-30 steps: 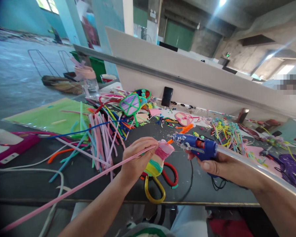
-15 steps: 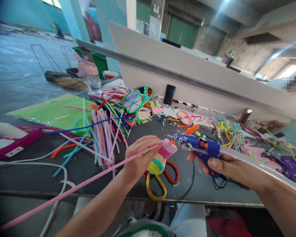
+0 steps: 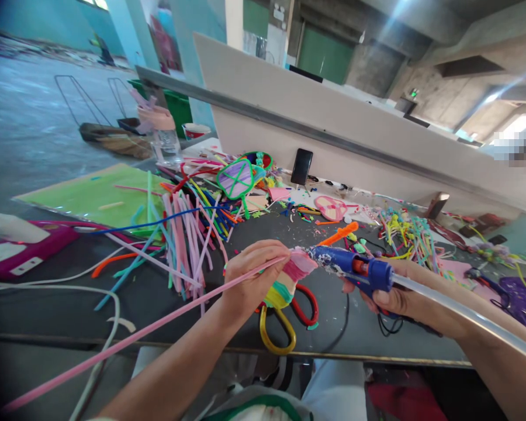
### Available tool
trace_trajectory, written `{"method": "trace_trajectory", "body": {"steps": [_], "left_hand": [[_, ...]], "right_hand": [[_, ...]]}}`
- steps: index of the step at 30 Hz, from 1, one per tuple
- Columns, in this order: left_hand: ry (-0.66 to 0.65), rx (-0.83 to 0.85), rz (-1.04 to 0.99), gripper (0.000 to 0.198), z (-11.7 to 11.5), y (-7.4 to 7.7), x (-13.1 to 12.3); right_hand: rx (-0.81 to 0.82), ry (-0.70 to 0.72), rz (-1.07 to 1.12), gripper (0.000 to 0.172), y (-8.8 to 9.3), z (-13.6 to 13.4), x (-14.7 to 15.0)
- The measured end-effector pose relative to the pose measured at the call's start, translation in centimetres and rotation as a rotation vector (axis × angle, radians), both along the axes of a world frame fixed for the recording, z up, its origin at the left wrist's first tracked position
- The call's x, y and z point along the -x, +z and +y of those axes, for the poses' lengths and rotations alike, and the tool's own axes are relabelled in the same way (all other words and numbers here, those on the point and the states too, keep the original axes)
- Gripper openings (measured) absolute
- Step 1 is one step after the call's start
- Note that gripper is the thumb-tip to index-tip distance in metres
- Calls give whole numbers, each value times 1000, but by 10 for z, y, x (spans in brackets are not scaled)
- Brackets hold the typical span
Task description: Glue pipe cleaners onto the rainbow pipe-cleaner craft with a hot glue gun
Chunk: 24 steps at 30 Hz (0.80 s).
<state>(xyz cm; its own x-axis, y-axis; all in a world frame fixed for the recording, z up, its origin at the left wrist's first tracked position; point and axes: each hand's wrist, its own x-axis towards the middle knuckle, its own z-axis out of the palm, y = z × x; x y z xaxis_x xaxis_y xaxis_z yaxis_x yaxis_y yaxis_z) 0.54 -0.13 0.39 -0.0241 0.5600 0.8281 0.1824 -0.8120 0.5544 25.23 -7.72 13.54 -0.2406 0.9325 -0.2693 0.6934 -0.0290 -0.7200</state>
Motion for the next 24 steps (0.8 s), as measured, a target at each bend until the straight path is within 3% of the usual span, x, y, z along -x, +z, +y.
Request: {"method": "trace_trajectory", "body": {"steps": [19, 24], "left_hand": [[12, 1, 10, 11, -1, 0, 0], [2, -1, 13, 12, 0, 0, 1]], "right_hand": [[91, -194, 285, 50, -3, -3, 12], [50, -248, 287, 45, -7, -4, 15]]}}
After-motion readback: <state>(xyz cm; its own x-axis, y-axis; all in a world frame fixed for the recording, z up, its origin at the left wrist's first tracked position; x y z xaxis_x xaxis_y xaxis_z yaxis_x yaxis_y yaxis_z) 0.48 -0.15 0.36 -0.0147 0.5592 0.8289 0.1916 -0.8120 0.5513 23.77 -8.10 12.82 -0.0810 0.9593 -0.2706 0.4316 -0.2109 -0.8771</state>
